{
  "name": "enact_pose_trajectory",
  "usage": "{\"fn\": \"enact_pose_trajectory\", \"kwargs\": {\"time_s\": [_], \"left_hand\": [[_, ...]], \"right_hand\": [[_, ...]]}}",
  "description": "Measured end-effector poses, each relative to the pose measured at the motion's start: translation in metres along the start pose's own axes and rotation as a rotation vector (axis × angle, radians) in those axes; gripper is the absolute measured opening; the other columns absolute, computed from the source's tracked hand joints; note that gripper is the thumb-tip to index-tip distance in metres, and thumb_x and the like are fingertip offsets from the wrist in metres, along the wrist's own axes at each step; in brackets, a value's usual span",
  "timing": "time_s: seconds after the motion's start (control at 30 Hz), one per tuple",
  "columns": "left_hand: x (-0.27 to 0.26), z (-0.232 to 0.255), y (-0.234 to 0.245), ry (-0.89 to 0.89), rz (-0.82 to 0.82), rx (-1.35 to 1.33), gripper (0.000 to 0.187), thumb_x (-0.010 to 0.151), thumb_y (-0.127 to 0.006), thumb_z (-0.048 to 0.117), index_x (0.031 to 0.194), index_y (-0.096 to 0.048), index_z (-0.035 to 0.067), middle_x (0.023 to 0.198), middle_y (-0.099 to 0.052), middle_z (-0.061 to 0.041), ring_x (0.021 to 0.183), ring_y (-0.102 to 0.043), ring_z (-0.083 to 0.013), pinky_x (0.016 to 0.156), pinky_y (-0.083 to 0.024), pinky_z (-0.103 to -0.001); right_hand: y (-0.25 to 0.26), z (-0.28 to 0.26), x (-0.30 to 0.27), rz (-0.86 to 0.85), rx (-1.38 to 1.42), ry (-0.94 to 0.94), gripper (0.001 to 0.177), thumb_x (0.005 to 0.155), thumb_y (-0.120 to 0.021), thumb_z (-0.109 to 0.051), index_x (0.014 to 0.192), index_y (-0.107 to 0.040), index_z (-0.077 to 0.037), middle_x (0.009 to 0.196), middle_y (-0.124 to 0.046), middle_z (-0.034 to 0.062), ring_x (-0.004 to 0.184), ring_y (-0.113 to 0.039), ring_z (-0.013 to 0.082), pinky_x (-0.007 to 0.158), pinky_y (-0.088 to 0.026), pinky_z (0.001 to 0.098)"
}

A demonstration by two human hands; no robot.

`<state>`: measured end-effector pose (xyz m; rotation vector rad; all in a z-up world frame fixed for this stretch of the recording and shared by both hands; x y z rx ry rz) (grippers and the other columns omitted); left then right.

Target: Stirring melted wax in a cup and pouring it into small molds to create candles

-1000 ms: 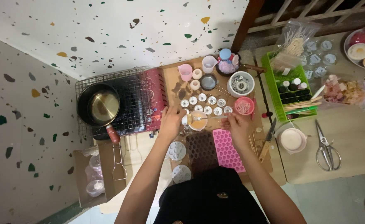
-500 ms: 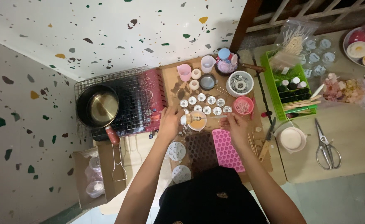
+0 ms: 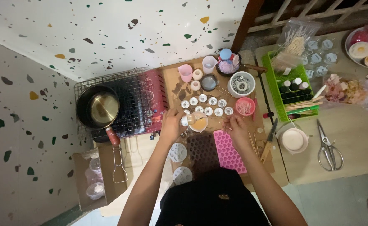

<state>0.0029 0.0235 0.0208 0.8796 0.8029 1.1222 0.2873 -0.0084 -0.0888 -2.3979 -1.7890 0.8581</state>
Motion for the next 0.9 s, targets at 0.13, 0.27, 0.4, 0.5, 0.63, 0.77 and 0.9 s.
{"fn": "enact_pose_trajectory", "kwargs": {"time_s": [0.13, 0.27, 0.4, 0.5, 0.63, 0.77, 0.9], "left_hand": [[0.001, -0.006, -0.006, 0.001, 0.006, -0.006, 0.057, 0.065, -0.092, 0.023, 0.115, -0.065, 0.022, 0.106, -0.062, -0.007, 0.117, -0.058, -0.0289, 0.116, -0.037, -0.057], [-0.001, 0.005, 0.007, -0.011, 0.002, 0.02, 0.055, 0.067, -0.091, 0.021, 0.116, -0.066, 0.022, 0.109, -0.062, -0.007, 0.119, -0.058, -0.0282, 0.115, -0.038, -0.058], [-0.002, 0.01, 0.013, -0.038, 0.01, 0.031, 0.054, 0.067, -0.091, 0.018, 0.115, -0.067, 0.02, 0.108, -0.062, -0.008, 0.118, -0.058, -0.0297, 0.114, -0.039, -0.06], [-0.001, 0.006, 0.01, -0.034, 0.002, 0.055, 0.057, 0.066, -0.091, 0.019, 0.117, -0.067, 0.022, 0.107, -0.062, -0.006, 0.117, -0.059, -0.0276, 0.115, -0.037, -0.061], [-0.003, 0.014, 0.019, -0.035, -0.017, 0.082, 0.058, 0.066, -0.092, 0.023, 0.118, -0.066, 0.024, 0.109, -0.06, -0.005, 0.119, -0.057, -0.0269, 0.117, -0.036, -0.059], [0.0, 0.011, 0.015, -0.044, -0.022, 0.098, 0.058, 0.065, -0.093, 0.022, 0.117, -0.066, 0.024, 0.108, -0.06, -0.004, 0.117, -0.057, -0.0262, 0.117, -0.036, -0.059], [0.003, 0.006, 0.005, -0.046, -0.025, 0.122, 0.061, 0.064, -0.094, 0.024, 0.118, -0.065, 0.026, 0.109, -0.059, -0.002, 0.118, -0.056, -0.0243, 0.117, -0.036, -0.058]], "right_hand": [[0.0, 0.003, 0.004, 0.009, -0.017, -0.003, 0.024, 0.11, -0.053, -0.032, 0.111, -0.064, -0.011, 0.091, -0.071, 0.0065, 0.075, -0.074, 0.0161, 0.066, -0.066, 0.0287], [-0.004, -0.008, 0.0, 0.046, -0.129, 0.038, 0.023, 0.11, -0.053, -0.027, 0.11, -0.068, -0.009, 0.084, -0.069, 0.006, 0.068, -0.072, 0.0144, 0.058, -0.063, 0.0252], [-0.009, -0.019, -0.002, 0.037, -0.178, 0.08, 0.023, 0.109, -0.054, -0.022, 0.112, -0.07, -0.006, 0.078, -0.068, 0.0063, 0.061, -0.07, 0.0122, 0.051, -0.061, 0.0219], [-0.015, -0.026, -0.005, 0.041, -0.178, 0.085, 0.022, 0.109, -0.054, -0.019, 0.111, -0.071, -0.005, 0.075, -0.069, 0.0076, 0.057, -0.069, 0.0129, 0.049, -0.06, 0.0218], [-0.019, -0.033, -0.008, 0.033, -0.161, 0.101, 0.02, 0.108, -0.056, -0.019, 0.109, -0.071, -0.005, 0.075, -0.07, 0.0085, 0.057, -0.069, 0.013, 0.048, -0.059, 0.0216], [-0.021, -0.036, -0.009, 0.032, -0.176, 0.105, 0.022, 0.109, -0.055, -0.02, 0.109, -0.071, -0.005, 0.076, -0.069, 0.0082, 0.057, -0.069, 0.0127, 0.048, -0.059, 0.0212], [-0.021, -0.034, -0.006, 0.04, -0.18, 0.115, 0.021, 0.108, -0.055, -0.017, 0.108, -0.071, -0.003, 0.075, -0.07, 0.0107, 0.056, -0.068, 0.014, 0.046, -0.058, 0.0217]]}}
Point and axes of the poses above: each hand's wrist, its own x-axis towards the middle knuckle, its own y-axis out of the back of the hand, z = x × y, the point moved 5 cm from there along x, towards the middle knuckle
